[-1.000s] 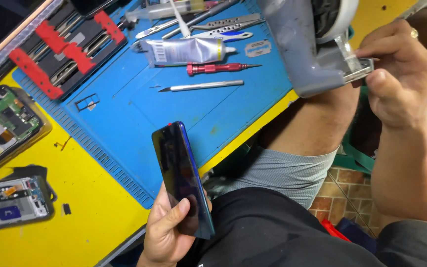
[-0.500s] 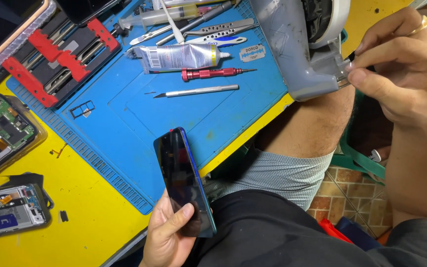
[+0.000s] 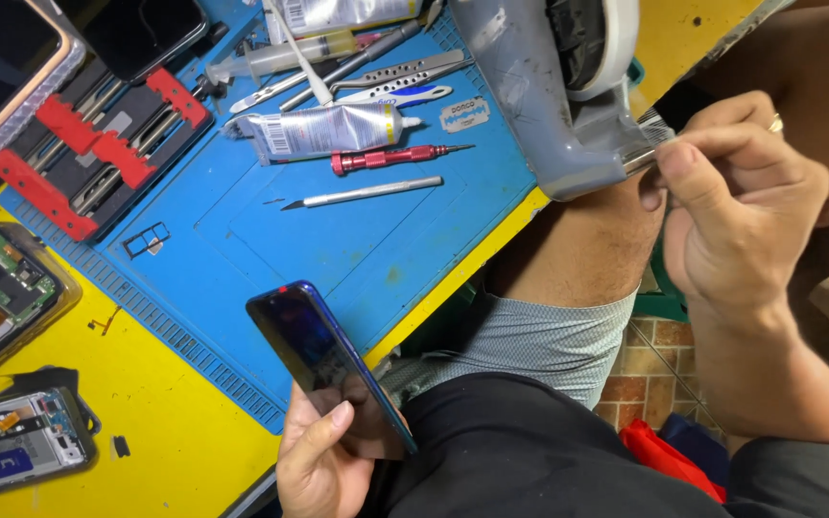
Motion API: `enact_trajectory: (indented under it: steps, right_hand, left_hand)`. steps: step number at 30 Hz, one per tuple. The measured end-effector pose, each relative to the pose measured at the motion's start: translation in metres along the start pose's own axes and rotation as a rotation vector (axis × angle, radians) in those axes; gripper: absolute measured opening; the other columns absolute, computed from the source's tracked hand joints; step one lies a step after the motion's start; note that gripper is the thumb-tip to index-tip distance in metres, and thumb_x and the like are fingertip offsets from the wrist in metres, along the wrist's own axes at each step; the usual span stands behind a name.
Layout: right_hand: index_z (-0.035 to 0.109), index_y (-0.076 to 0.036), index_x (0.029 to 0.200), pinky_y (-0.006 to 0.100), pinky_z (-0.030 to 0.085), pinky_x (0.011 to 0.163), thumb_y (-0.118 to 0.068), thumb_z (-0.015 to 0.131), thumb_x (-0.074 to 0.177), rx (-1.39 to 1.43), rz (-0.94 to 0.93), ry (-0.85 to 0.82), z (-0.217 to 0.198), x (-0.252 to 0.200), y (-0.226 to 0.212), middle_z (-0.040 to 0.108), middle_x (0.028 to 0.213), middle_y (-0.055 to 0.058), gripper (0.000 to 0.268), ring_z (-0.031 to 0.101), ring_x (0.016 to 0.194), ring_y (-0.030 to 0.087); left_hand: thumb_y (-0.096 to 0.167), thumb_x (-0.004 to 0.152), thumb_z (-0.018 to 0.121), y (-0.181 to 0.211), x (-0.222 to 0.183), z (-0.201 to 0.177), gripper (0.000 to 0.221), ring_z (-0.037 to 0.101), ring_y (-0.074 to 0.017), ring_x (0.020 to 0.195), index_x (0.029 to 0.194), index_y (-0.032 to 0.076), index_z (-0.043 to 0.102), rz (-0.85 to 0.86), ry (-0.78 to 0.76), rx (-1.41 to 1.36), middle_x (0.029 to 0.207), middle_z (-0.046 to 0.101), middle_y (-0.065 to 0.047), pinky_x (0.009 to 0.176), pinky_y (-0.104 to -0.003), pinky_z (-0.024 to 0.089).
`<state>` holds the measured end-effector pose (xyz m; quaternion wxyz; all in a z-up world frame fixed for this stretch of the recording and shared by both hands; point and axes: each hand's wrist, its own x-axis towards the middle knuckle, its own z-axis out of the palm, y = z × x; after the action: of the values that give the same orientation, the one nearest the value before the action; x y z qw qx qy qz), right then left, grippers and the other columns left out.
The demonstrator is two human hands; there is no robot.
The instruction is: The person applies adhesive to the edges of a smartphone, then uses a roll of tape to secure the screen to the frame. They press along the edges to ensure adhesion and continue taping the perimeter.
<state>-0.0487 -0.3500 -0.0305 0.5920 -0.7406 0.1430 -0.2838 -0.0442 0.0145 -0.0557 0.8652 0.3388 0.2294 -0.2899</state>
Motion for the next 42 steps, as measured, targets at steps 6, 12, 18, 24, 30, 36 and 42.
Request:
enact_trajectory:
  steps: [6, 12, 18, 24, 30, 36, 42]
  right_hand:
    - [0.064, 0.005, 0.105, 0.024, 0.061, 0.066, -0.002, 0.064, 0.108, 0.118, 0.1, 0.082, 0.003, -0.021, -0.001, 0.051, 0.102, 0.011, 0.008, 0.059, 0.069, 0.02]
    - [0.066, 0.003, 0.106, 0.026, 0.064, 0.069, -0.003, 0.067, 0.104, 0.183, 0.145, 0.13, 0.003, -0.032, 0.006, 0.051, 0.103, 0.01, 0.006, 0.058, 0.07, 0.02]
    - [0.064, 0.001, 0.108, 0.034, 0.072, 0.084, -0.008, 0.064, 0.107, 0.132, 0.092, 0.138, 0.013, -0.032, 0.027, 0.047, 0.128, 0.013, 0.01, 0.066, 0.102, 0.026]
    - [0.067, 0.01, 0.112, 0.035, 0.056, 0.106, 0.01, 0.066, 0.103, -0.002, -0.11, 0.197, 0.003, -0.033, 0.061, 0.063, 0.119, 0.02, 0.009, 0.064, 0.113, 0.025]
    - [0.056, 0.004, 0.098, 0.04, 0.063, 0.077, -0.004, 0.06, 0.107, 0.16, 0.055, -0.089, 0.031, -0.058, 0.018, 0.057, 0.094, 0.022, 0.013, 0.064, 0.076, 0.033]
    - [0.071, -0.005, 0.085, 0.03, 0.066, 0.077, -0.011, 0.071, 0.09, 0.313, 0.413, -0.929, 0.094, -0.051, -0.029, 0.076, 0.091, 0.013, 0.008, 0.076, 0.083, 0.021]
    - [0.074, -0.007, 0.083, 0.028, 0.062, 0.076, -0.012, 0.072, 0.09, 0.354, 0.532, -1.133, 0.126, -0.051, -0.04, 0.078, 0.087, 0.009, 0.009, 0.075, 0.084, 0.018]
  left_hand:
    - [0.011, 0.082, 0.07, -0.002, 0.001, 0.002, 0.07, 0.072, -0.0357, 0.066, 0.145, 0.001, 0.044, 0.098, 0.047, 0.134, 0.087, 0.069, -0.019, 0.046, -0.047, 0.063]
    - [0.015, 0.08, 0.074, 0.005, -0.002, 0.011, 0.074, 0.07, -0.0368, 0.053, 0.145, 0.001, 0.043, 0.086, 0.004, 0.197, 0.081, 0.07, -0.022, 0.033, -0.044, 0.058]
    - [0.01, 0.076, 0.073, 0.011, 0.001, 0.013, 0.06, 0.074, -0.0447, 0.056, 0.129, -0.002, 0.046, 0.078, 0.03, 0.334, 0.076, 0.07, -0.027, 0.043, -0.057, 0.067]
    - [-0.001, 0.08, 0.073, 0.014, 0.008, 0.023, 0.066, 0.068, -0.0283, 0.085, 0.14, 0.001, 0.047, 0.175, -0.078, 0.277, 0.092, 0.069, -0.022, 0.076, -0.038, 0.06]
    - [0.01, 0.077, 0.084, 0.041, 0.01, 0.043, 0.07, 0.071, -0.026, 0.11, 0.138, 0.0, 0.049, 0.167, -0.131, 0.609, 0.121, 0.071, -0.014, 0.099, -0.039, 0.06]
    - [0.022, 0.076, 0.082, 0.056, 0.009, 0.047, 0.069, 0.066, -0.0179, 0.112, 0.137, 0.004, 0.053, 0.168, -0.16, 0.815, 0.122, 0.069, -0.007, 0.1, -0.033, 0.054]
    - [0.021, 0.078, 0.08, 0.064, 0.005, 0.04, 0.067, 0.066, -0.0195, 0.119, 0.137, 0.005, 0.052, 0.204, -0.176, 0.844, 0.126, 0.069, -0.009, 0.107, -0.034, 0.053]
